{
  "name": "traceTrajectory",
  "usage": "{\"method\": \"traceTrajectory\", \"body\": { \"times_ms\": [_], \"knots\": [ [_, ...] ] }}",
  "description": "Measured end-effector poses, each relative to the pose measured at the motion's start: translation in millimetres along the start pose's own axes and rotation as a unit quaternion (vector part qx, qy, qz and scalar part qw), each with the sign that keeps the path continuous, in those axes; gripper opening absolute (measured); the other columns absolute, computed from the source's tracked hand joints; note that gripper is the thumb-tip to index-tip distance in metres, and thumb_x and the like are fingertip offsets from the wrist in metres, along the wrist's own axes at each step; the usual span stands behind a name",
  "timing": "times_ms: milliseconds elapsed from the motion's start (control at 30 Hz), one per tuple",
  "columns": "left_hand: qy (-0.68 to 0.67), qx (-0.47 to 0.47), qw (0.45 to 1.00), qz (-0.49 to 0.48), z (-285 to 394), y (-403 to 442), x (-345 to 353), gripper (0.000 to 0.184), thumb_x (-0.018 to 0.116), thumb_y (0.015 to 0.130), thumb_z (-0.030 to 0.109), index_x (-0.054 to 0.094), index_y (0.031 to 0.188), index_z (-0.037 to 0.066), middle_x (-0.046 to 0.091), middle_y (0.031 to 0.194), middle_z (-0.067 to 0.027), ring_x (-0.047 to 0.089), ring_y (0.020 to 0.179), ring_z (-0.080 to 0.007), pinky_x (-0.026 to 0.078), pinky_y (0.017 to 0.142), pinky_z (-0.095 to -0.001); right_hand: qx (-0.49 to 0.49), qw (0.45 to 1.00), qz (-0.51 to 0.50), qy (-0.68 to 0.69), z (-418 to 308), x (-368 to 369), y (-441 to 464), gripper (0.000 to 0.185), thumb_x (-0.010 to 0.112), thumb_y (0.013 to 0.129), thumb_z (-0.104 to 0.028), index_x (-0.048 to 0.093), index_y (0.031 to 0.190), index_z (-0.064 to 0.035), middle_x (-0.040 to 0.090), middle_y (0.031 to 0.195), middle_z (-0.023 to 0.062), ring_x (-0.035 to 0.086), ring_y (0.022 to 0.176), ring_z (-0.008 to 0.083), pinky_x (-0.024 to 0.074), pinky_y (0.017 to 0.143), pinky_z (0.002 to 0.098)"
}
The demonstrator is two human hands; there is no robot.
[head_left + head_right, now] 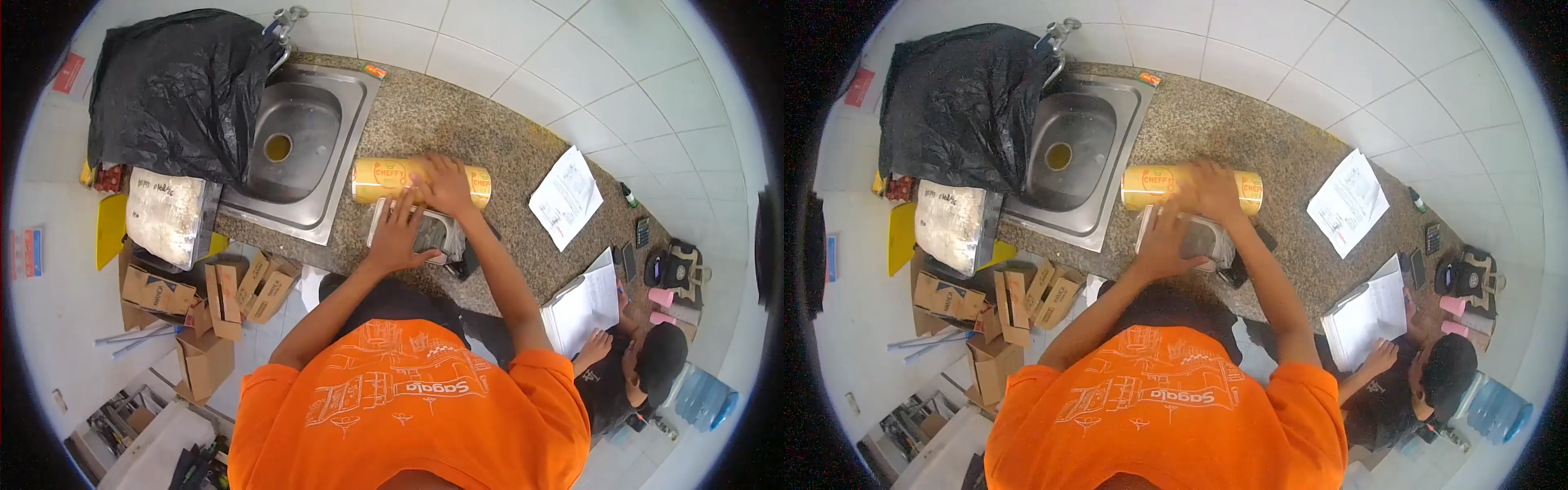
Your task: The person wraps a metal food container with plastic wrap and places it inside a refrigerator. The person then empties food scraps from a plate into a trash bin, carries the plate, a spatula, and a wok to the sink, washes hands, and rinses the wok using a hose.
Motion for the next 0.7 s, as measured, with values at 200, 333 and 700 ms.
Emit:
{"method": "traceTrajectory", "body": {
  "times_ms": [200, 333, 700],
  "knots": [
    [0.061, -0.039, 0.996, -0.054, 5.9, -5.3, 9.2, 0.098, 0.055, 0.077, 0.070, 0.032, 0.142, 0.000, 0.031, 0.147, -0.0196, 0.022, 0.141, -0.0328, 0.013, 0.115, -0.0511, 0.215, 0.975, -0.061, 0.001, 76.0, 24.8, 75.4, 0.044, 0.046, 0.092, -0.048, 0.068, 0.096, -0.0103, 0.069, 0.100, 0.0109, 0.064, 0.095, 0.0314, 0.0417, 0.089, 0.0566],
    [0.059, -0.044, 0.996, -0.043, 5.4, 4.0, -0.3, 0.107, 0.061, 0.071, 0.069, 0.026, 0.146, 0.000, 0.029, 0.149, -0.0170, 0.018, 0.143, -0.0316, 0.009, 0.116, -0.0504, 0.179, 0.984, -0.005, 0.016, 63.4, 13.4, 95.2, 0.043, 0.045, 0.093, -0.051, 0.068, 0.100, -0.0147, 0.067, 0.101, 0.0144, 0.065, 0.086, 0.0341, 0.0493, 0.074, 0.0495],
    [0.155, -0.038, 0.982, -0.101, 15.9, 37.4, 39.9, 0.106, 0.081, 0.056, 0.037, 0.031, 0.141, -0.002, 0.036, 0.141, -0.0153, 0.031, 0.133, -0.0331, 0.019, 0.112, -0.0512, 0.054, 0.991, -0.106, 0.057, 5.3, 16.9, 65.8, 0.053, 0.046, 0.089, -0.060, 0.059, 0.118, -0.0181, 0.066, 0.104, 0.0166, 0.064, 0.091, 0.0379, 0.0496, 0.080, 0.0492]
  ]
}}
Point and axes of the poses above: each hand's wrist, its own y-axis towards the middle knuckle, its own x-axis out of the palm, z = x × y, the point moved 8 cm from there along y, towards the middle knuckle
